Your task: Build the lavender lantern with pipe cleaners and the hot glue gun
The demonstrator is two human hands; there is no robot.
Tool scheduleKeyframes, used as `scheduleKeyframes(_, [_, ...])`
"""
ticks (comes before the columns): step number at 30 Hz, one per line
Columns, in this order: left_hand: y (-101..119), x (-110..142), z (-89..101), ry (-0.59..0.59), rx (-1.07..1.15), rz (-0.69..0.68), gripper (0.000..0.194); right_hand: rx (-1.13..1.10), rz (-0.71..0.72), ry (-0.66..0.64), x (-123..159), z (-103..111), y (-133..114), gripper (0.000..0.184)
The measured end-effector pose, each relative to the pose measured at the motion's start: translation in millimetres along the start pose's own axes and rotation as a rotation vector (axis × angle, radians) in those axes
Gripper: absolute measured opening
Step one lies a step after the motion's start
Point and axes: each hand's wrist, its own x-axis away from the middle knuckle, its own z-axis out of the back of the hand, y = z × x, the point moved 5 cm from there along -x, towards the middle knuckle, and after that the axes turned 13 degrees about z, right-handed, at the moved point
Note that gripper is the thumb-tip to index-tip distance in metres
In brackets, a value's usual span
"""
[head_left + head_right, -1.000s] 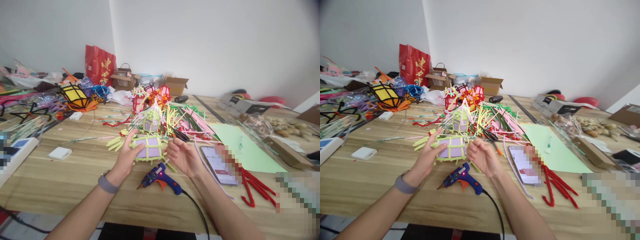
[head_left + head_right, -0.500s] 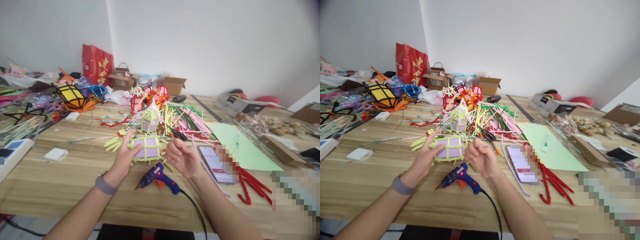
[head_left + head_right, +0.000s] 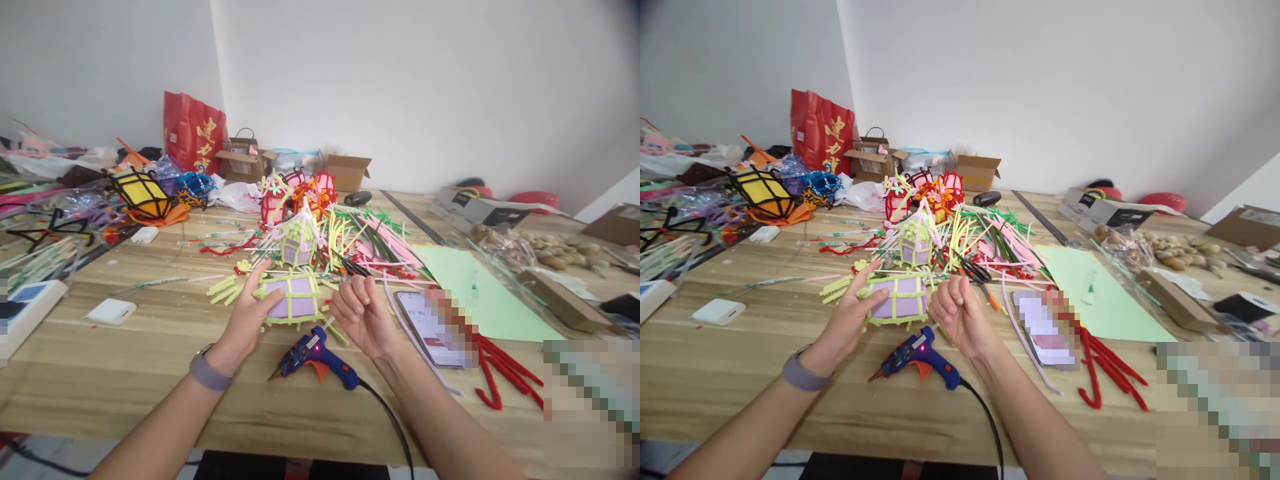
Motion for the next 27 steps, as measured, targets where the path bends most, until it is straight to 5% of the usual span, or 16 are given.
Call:
scheduleKeyframes(5, [1.6, 2.2, -0.5, 0.025, 0.017, 0.031, 0.075, 0.102, 0.026, 0.049, -2.1, 9.9, 1.1, 0.043])
scheduleKeyframes(7, [3.3, 3.9, -0.9, 0.032, 0.009, 0.014, 0.073, 0.282, 0.097, 0.118, -5.0, 21.5, -0.9, 0.032])
scheduleKeyframes(11, [4.8, 5.2, -2.1, 0.025, -0.003, -0.028, 0.069, 0.719, 0.192, 0.149, -6.5, 38.2, 0.0, 0.038])
scheduleKeyframes(20, [0.4, 4.4, -4.6, -0.011, -0.043, -0.031, 0.071, 1.446, 0.565, -0.239, 9.5, 13.8, 0.3, 0.029])
scheduleKeyframes(27, [-0.6, 7.0, -9.8, -0.062, -0.109, -0.027, 0.071, 1.768, 0.733, -0.428, 14.5, -0.1, 2.5, 0.025])
